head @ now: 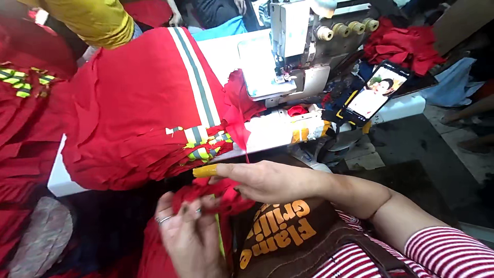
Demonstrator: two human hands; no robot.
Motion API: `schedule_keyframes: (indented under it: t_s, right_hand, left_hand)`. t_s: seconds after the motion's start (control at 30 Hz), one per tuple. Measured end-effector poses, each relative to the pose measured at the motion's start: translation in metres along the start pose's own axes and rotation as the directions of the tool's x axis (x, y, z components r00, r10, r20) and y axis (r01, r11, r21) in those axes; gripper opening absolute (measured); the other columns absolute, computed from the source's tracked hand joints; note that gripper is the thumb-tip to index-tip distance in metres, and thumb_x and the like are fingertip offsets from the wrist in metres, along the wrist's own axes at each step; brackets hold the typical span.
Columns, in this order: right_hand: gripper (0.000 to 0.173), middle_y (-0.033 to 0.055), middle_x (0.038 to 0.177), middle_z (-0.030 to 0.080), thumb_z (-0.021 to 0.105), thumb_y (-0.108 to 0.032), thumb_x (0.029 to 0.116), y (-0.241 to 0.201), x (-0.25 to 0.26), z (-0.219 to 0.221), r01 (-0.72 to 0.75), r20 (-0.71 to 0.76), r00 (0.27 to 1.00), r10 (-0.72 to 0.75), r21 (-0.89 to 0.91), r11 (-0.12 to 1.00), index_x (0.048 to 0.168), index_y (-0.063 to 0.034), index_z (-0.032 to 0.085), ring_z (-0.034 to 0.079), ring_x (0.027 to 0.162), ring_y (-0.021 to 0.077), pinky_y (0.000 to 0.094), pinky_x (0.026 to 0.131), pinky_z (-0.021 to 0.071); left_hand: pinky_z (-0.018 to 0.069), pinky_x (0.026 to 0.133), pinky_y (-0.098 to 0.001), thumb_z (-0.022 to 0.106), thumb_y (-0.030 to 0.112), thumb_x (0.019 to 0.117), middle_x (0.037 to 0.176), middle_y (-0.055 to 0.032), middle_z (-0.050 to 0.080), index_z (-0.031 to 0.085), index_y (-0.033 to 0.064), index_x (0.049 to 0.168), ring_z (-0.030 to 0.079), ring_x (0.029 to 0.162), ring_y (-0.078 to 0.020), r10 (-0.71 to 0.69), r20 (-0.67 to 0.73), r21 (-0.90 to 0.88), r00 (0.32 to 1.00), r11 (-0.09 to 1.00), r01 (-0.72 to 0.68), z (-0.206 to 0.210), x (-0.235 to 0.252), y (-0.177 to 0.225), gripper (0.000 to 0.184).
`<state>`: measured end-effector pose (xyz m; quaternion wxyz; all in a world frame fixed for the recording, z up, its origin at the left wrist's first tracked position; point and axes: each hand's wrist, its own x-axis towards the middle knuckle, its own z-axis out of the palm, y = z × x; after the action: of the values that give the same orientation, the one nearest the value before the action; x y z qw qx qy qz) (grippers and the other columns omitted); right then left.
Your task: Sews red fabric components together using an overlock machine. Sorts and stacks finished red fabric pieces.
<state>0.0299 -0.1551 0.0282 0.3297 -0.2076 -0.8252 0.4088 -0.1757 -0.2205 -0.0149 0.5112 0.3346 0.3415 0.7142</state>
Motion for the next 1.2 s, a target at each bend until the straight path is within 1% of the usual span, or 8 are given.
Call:
schedule_keyframes:
  t_s: [0.13, 0.23, 0.37, 0.5, 0.6, 0.9, 1.0, 1.2]
  right_hand:
    - [0.027, 0.0133, 0.096, 0.069, 0.061, -0.002, 0.0977, 0.017, -0.012, -0.015, 0.111, 0.098, 0.988, -0.117, 0.062, 0.992, 0.124, 0.0055, 0.064, 0.066, 0.086, 0.0172, 0.0305, 0.081, 0.0558]
    - [0.017, 0.0111, 0.096, 0.073, 0.06, -0.011, 0.1016, 0.021, -0.016, -0.019, 0.107, 0.26, 0.962, -0.078, -0.1, 0.989, 0.107, -0.0009, 0.072, 0.071, 0.092, 0.021, 0.0377, 0.084, 0.0571]
    - [0.014, 0.0094, 0.092, 0.072, 0.061, -0.012, 0.1011, 0.007, -0.004, -0.003, 0.175, 0.299, 0.948, -0.106, -0.215, 0.961, 0.099, -0.0054, 0.073, 0.071, 0.089, 0.0237, 0.0417, 0.078, 0.0574]
    - [0.013, 0.0098, 0.096, 0.073, 0.064, -0.01, 0.0985, 0.0, 0.005, -0.005, 0.123, 0.286, 0.955, -0.079, -0.14, 0.982, 0.108, -0.0035, 0.071, 0.072, 0.087, 0.0218, 0.0412, 0.075, 0.058]
    - [0.018, 0.0094, 0.099, 0.073, 0.065, -0.014, 0.099, 0.016, -0.001, -0.026, 0.084, 0.239, 0.97, -0.051, -0.131, 0.988, 0.111, -0.0014, 0.07, 0.071, 0.093, 0.0174, 0.0354, 0.084, 0.058]
    - [0.015, 0.0037, 0.078, 0.07, 0.067, -0.018, 0.0973, 0.033, -0.007, -0.042, -0.124, -0.135, 0.987, 0.082, -0.347, 0.929, 0.093, -0.0055, 0.074, 0.068, 0.073, 0.0125, 0.0323, 0.067, 0.0564]
    - [0.023, 0.0116, 0.09, 0.072, 0.058, -0.02, 0.1032, 0.009, -0.004, -0.009, -0.22, 0.011, 0.973, 0.23, -0.247, 0.944, 0.103, -0.0026, 0.072, 0.071, 0.085, 0.0245, 0.0468, 0.075, 0.0567]
    - [0.022, 0.0147, 0.098, 0.071, 0.062, -0.022, 0.1019, -0.002, -0.029, -0.007, -0.054, 0.288, 0.942, 0.172, -0.378, 0.924, 0.109, -0.003, 0.07, 0.071, 0.091, 0.0309, 0.049, 0.077, 0.0566]
  left_hand:
    - [0.0487, 0.052, -0.0159, 0.046, 0.018, 0.1086, 0.074, 0.0038, 0.064, 0.058, 0.0061, 0.117, 0.059, 0.057, -0.0036, 0.166, 0.028, -0.192, 0.986, 0.969, -0.158, -0.038, 0.002, 0.057, 0.019]
    - [0.0529, 0.054, -0.0182, 0.049, 0.003, 0.1035, 0.078, 0.0026, 0.068, 0.051, 0.0064, 0.118, 0.062, 0.059, -0.0054, 0.303, -0.023, 0.191, 0.953, 0.937, -0.293, -0.031, -0.001, 0.072, 0.015]
    - [0.0646, 0.078, -0.0337, 0.057, 0.029, 0.1055, 0.108, -0.0018, 0.076, 0.034, 0.0128, 0.146, 0.076, 0.09, -0.018, -0.075, 0.198, 0.371, 0.977, 0.929, -0.003, -0.001, -0.002, 0.028, 0.049]
    - [0.063, 0.064, -0.0283, 0.057, 0.057, 0.0975, 0.108, -0.0048, 0.075, 0.035, 0.0118, 0.152, 0.074, 0.081, -0.0125, -0.383, 0.312, 0.173, 0.869, 0.923, 0.345, 0.003, -0.008, -0.003, 0.074]
    - [0.0446, 0.042, -0.0165, 0.061, 0.049, 0.0984, 0.079, 0.0034, 0.072, 0.047, 0.0254, 0.146, 0.057, 0.05, -0.0007, -0.38, 0.279, 0.245, 0.882, 0.916, 0.317, -0.017, -0.009, 0.024, 0.054]
    - [0.0584, 0.056, -0.0225, 0.06, 0.026, 0.1033, 0.1, 0.0005, 0.077, 0.036, 0.0248, 0.15, 0.072, 0.07, -0.0098, -0.322, 0.218, 0.26, 0.921, 0.929, 0.264, -0.028, -0.001, 0.035, 0.052]
    - [0.0629, 0.086, -0.0363, 0.066, 0.032, 0.0995, 0.12, -0.0087, 0.071, 0.037, 0.0119, 0.153, 0.074, 0.1, -0.0204, -0.455, 0.26, 0.156, 0.852, 0.89, 0.428, 0.002, -0.006, -0.012, 0.064]
    - [0.0609, 0.07, -0.0262, 0.051, 0.006, 0.103, 0.08, 0.0054, 0.07, 0.055, 0.0158, 0.128, 0.07, 0.071, -0.0087, -0.226, 0.084, -0.147, 0.971, 0.961, 0.236, -0.007, 0.016, -0.014, 0.027]
